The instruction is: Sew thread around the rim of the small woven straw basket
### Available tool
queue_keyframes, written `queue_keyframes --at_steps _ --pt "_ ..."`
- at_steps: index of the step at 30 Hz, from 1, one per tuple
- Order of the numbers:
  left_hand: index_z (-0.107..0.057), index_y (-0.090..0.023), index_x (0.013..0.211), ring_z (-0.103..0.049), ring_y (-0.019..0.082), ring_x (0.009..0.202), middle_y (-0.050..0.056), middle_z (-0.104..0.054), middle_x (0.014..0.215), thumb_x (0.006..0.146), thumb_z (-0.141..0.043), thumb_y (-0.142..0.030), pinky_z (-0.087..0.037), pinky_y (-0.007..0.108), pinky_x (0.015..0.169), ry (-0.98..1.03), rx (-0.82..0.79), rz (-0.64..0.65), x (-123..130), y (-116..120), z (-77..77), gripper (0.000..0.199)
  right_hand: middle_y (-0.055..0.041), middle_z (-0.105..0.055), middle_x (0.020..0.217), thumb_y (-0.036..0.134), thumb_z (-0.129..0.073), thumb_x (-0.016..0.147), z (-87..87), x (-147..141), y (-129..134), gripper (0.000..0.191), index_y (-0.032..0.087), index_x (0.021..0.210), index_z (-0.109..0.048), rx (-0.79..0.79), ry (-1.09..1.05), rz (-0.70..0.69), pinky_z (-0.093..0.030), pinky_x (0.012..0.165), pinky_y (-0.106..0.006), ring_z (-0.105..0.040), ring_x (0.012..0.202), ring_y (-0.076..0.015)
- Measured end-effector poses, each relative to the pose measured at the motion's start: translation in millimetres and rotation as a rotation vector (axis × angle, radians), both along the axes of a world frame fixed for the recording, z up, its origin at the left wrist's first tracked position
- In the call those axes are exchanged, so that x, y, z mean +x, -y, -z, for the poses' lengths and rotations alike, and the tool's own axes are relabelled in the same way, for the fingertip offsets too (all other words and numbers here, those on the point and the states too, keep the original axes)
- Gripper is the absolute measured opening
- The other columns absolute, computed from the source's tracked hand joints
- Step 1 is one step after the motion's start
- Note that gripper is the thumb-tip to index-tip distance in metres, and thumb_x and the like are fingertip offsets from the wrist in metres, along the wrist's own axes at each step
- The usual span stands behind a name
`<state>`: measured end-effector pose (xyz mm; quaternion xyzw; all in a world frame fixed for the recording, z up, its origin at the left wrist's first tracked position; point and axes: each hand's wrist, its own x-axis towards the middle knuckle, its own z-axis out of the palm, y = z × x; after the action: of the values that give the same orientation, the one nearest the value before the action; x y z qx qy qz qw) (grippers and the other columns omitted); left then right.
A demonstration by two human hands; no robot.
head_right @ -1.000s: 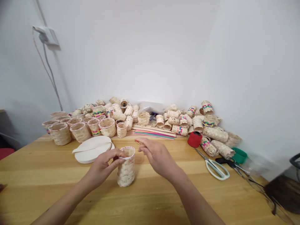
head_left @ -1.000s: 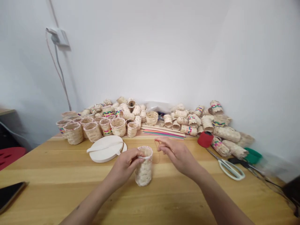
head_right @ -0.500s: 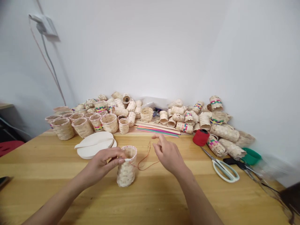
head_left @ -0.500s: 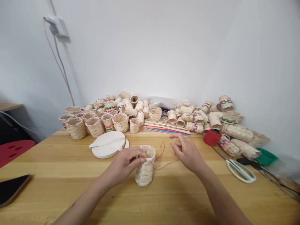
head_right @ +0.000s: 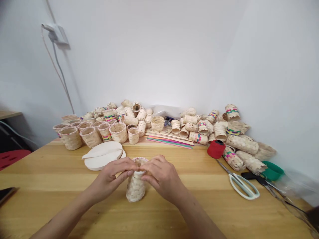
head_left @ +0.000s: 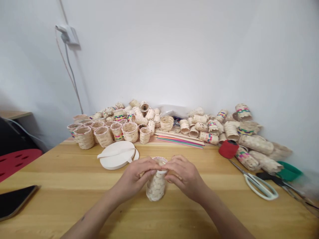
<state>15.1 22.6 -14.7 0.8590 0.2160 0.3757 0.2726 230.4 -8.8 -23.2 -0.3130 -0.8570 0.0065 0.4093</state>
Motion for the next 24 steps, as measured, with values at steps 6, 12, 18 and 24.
queue_keyframes --at_steps 6,12,18,24 --pt "-0.066 -0.016 0.096 -0.06 0.013 0.068 0.003 -0.069 0.082 0.091 -0.046 -0.019 -0.045 0.021 0.067 -0.006 -0.049 -0.109 -0.2 -2.3 2.8 0.021 -0.0037 -0.066 0.086 0.025 -0.051 0.095 3.2 -2.5 1.8 0.012 0.019 0.092 -0.061 -0.023 0.024 -0.003 -0.042 0.079 -0.035 -0.054 0.083 -0.0181" --pt "-0.067 -0.016 0.089 -0.06 0.013 0.07 0.002 -0.068 0.078 0.09 -0.049 -0.02 -0.044 0.02 0.066 0.009 -0.019 -0.061 1.2 -1.5 -0.6 0.018 -0.0033 -0.064 0.085 0.021 -0.048 0.095 1.8 -5.1 4.1 0.012 0.018 0.089 -0.058 -0.052 0.055 -0.026 -0.04 0.08 -0.036 -0.052 0.081 -0.0174" --pt "-0.066 -0.017 0.093 -0.06 0.014 0.078 0.003 -0.068 0.084 0.093 -0.046 -0.021 -0.043 0.021 0.072 -0.054 -0.011 0.0 0.1 -2.5 -3.3 0.021 -0.0033 -0.062 0.083 0.018 -0.045 0.095 -0.5 -5.6 6.3 0.012 0.018 0.087 -0.055 -0.07 0.077 -0.017 -0.039 0.078 -0.036 -0.049 0.08 -0.0178" --pt "-0.064 -0.02 0.102 -0.059 0.015 0.093 0.003 -0.066 0.104 0.097 -0.041 -0.025 -0.041 0.023 0.083 -0.195 -0.062 0.072 -5.0 3.4 -23.8 0.024 -0.0043 -0.059 0.085 0.02 -0.044 0.095 -1.6 -4.9 8.3 0.014 0.017 0.088 -0.056 -0.04 0.133 -0.034 -0.039 0.08 -0.036 -0.048 0.082 -0.018"
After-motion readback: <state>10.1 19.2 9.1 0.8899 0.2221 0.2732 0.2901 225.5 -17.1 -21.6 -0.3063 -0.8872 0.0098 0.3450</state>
